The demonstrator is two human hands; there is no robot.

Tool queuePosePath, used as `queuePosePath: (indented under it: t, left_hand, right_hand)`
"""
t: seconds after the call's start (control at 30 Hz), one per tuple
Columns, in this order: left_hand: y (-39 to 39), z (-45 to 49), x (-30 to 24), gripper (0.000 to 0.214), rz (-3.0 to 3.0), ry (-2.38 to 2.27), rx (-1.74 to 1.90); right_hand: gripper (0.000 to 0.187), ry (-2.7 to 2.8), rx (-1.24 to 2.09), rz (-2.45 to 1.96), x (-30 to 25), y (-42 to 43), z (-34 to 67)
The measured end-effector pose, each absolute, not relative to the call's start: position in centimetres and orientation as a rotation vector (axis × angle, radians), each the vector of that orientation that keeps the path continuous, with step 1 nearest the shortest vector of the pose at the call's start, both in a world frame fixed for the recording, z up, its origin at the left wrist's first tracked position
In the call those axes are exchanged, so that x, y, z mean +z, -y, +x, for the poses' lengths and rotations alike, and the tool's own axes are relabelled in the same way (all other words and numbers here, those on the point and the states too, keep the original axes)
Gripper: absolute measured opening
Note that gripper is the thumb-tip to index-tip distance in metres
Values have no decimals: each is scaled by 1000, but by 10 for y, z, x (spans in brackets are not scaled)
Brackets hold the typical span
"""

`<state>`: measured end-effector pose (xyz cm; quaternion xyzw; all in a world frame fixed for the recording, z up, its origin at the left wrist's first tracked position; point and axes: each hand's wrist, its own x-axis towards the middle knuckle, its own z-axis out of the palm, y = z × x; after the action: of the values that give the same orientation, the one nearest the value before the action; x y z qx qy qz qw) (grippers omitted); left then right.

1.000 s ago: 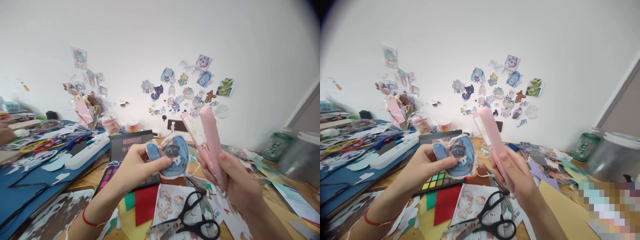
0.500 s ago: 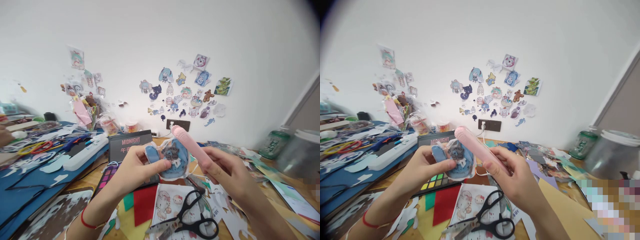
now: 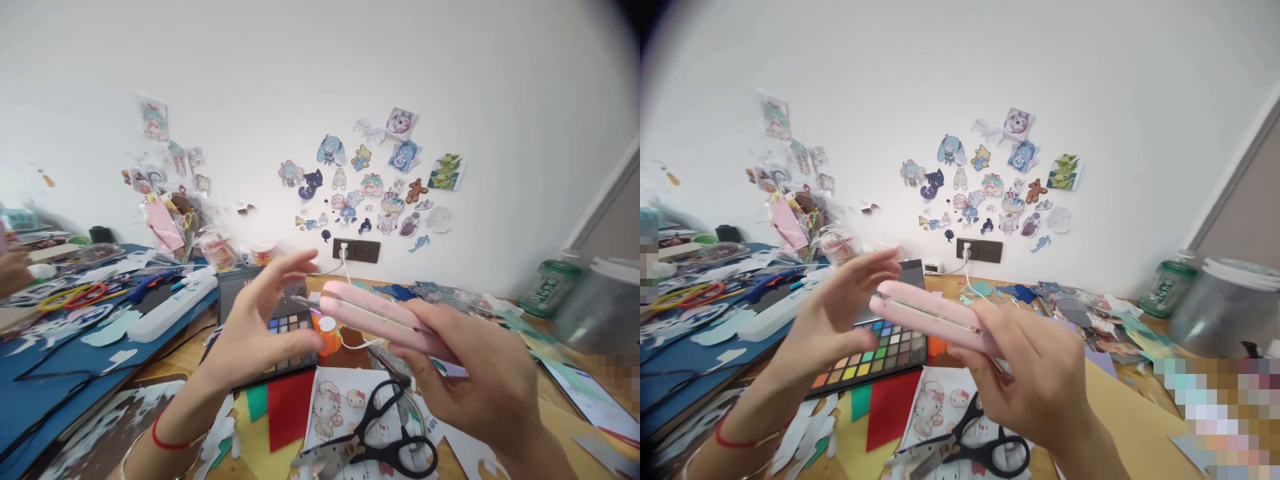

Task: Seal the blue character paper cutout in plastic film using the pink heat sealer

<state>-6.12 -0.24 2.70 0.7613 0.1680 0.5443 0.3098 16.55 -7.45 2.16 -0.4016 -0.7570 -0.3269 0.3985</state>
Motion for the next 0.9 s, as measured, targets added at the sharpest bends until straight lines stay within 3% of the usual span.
queuePosePath:
  t: [0.07,0.2,0.53,0.7,0.9]
  left_hand:
    - [8,-68,32,70,2206,-385,1549]
    - [22,-75,39,43,2546,-371,1554]
    - [23,-69,36,26,2425,-484,1545]
    - [9,-61,32,14,2133,-633,1290]
    - [-2,-54,32,22,1842,-778,1033]
  right_hand:
    - [30,1976,-899,-985,22,76,165]
    - [34,2072,-942,-928,24,78,163]
    - [31,2120,-784,-951,23,77,167]
    - [21,2133,-502,-1160,21,71,164]
    - [15,2082,-43,-1506,24,70,152]
